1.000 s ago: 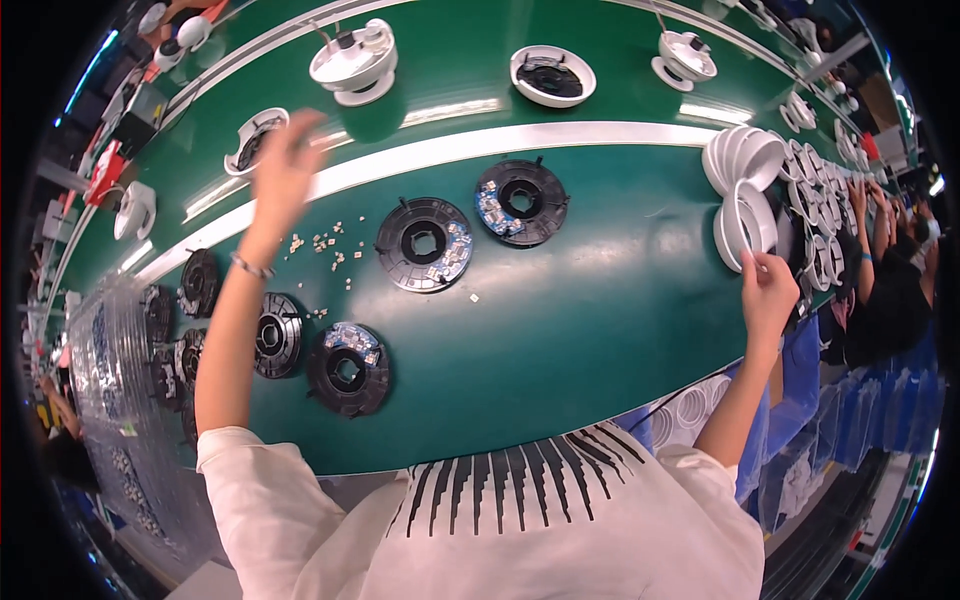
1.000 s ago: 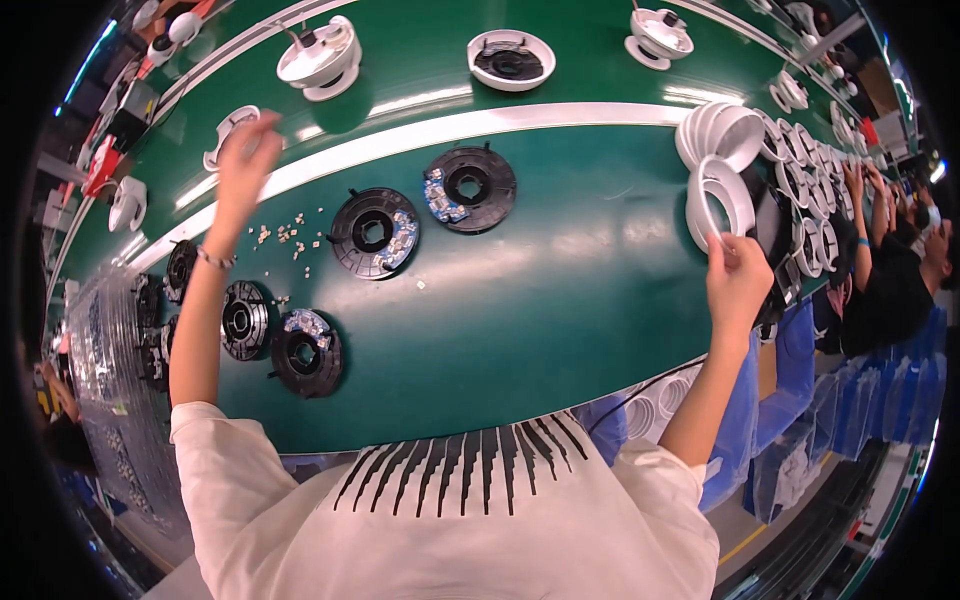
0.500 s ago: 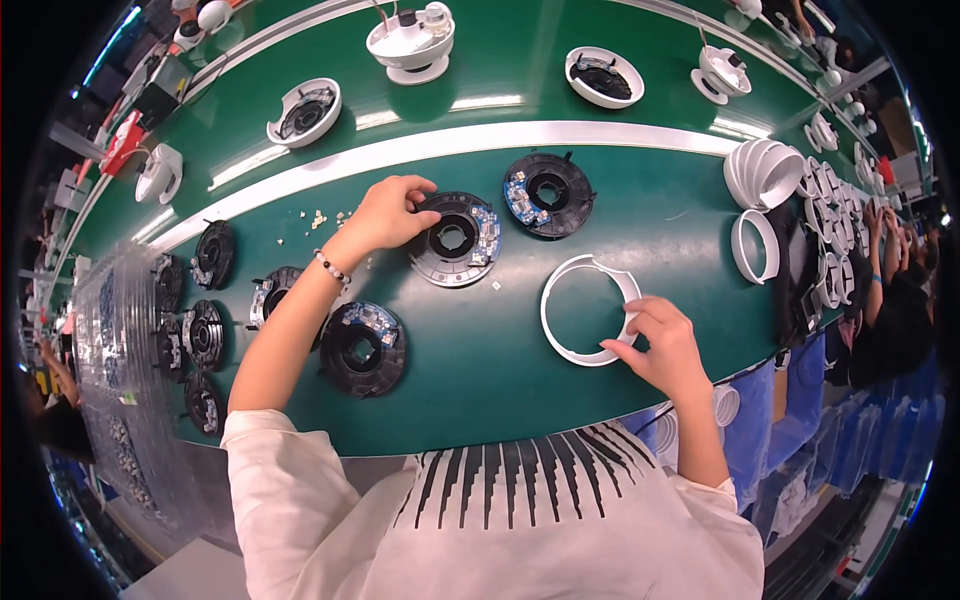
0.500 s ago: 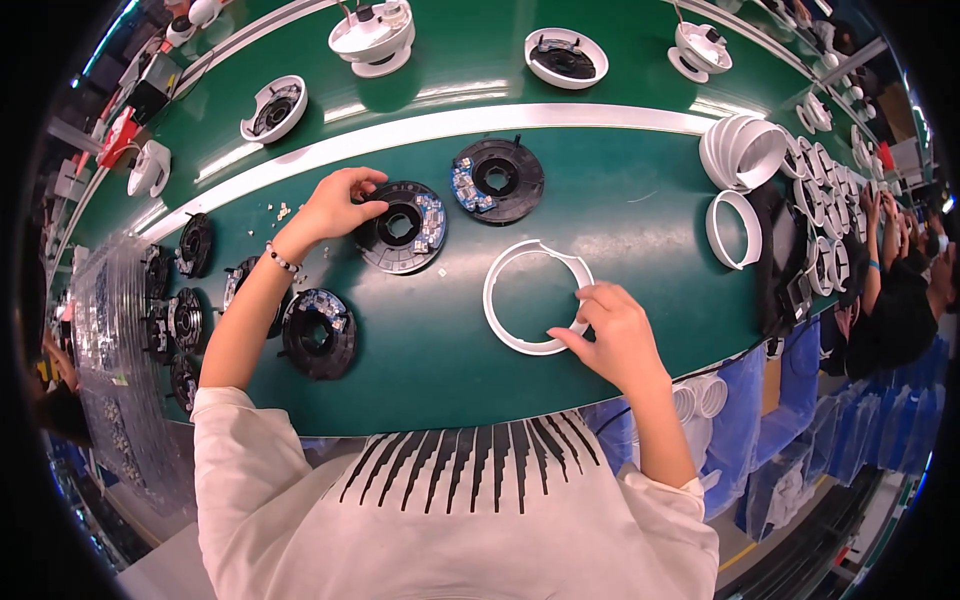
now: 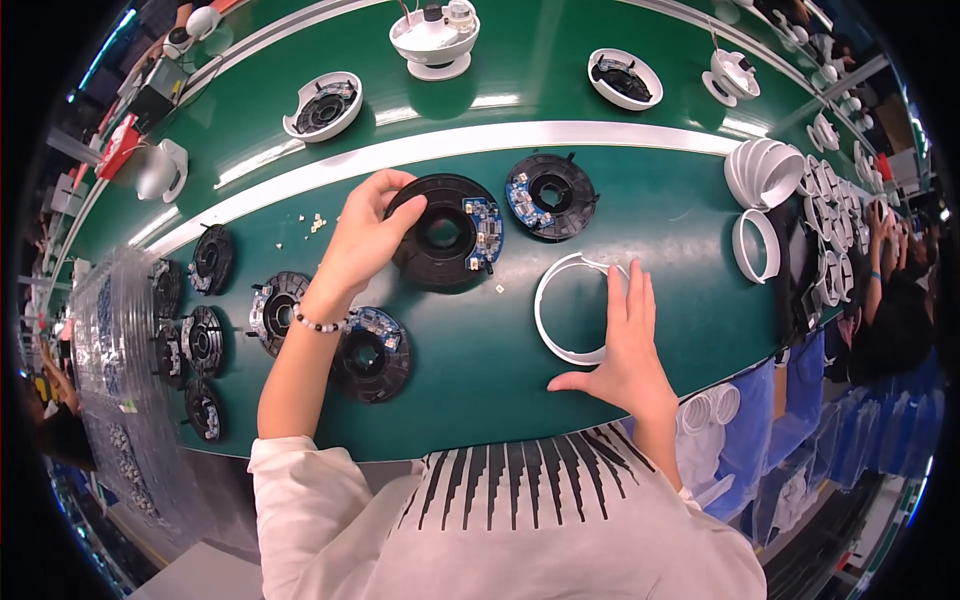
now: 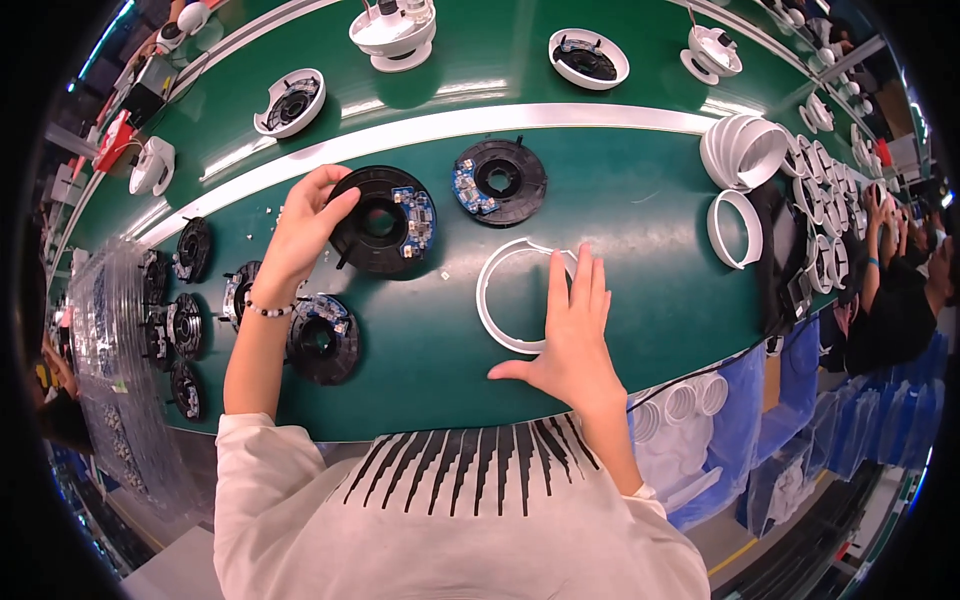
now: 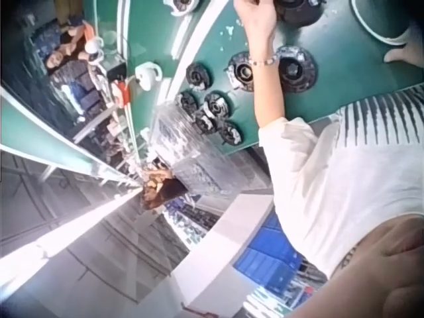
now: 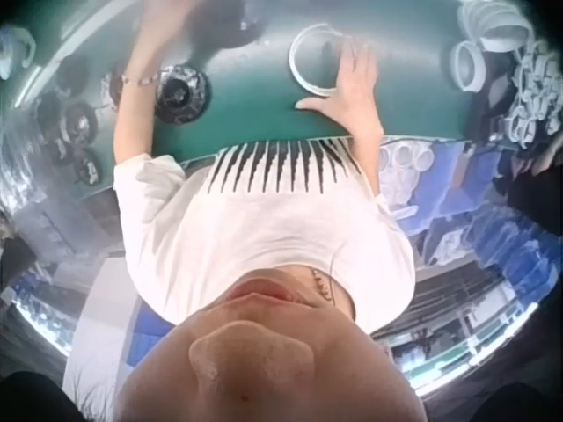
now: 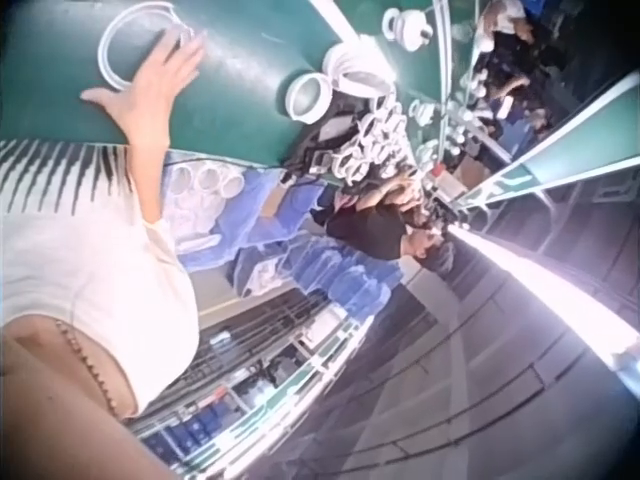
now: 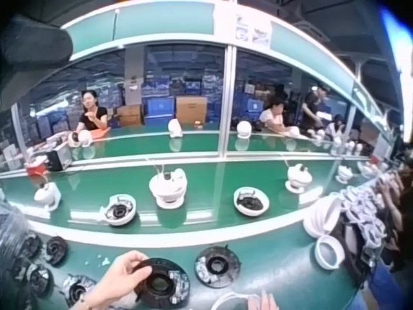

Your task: Assembling circular LED light fixture components on a production line.

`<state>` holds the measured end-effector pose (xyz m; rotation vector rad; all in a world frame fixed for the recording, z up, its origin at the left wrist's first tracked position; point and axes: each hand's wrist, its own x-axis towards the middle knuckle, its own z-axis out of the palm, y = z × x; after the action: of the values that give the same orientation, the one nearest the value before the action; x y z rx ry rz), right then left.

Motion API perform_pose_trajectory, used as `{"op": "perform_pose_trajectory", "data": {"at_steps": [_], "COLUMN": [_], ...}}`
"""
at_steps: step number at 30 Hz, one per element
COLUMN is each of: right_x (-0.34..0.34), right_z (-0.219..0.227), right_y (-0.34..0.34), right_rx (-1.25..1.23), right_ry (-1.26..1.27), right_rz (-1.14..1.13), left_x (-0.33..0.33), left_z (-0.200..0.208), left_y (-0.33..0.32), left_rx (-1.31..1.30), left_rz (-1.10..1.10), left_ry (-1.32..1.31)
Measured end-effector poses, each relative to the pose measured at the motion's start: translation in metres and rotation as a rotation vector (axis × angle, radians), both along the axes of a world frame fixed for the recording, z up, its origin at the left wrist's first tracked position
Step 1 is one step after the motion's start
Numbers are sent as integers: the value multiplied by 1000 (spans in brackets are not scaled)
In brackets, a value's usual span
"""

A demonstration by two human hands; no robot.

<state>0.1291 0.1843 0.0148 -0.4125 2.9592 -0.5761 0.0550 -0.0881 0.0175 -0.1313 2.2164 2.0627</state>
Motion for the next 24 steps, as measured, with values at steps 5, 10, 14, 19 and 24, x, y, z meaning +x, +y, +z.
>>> {"op": "perform_pose_trajectory", "data": {"at_steps": [5,10,14,19,24], "right_x": [-5,-6,-20,-49,-60], "right_z": [-12,-4,5,31,42], "right_y": [-16,-14,-16,-67,-97], "right_rx": [-22,-59,-242,-1190,-762], "right_ry": [31,-76,-25,72,368], "right_rz": [-67,65,170,145,310], "left_x": [2,5,11,18,30], "left_z": [4,9,13,16,24], "left_y": [0,-8,-8,12,6], "left_rx": [157,186,250,377,815], "left_rz": [33,69,61,63,-223], "left_ry": [81,46,87,160,208]}}
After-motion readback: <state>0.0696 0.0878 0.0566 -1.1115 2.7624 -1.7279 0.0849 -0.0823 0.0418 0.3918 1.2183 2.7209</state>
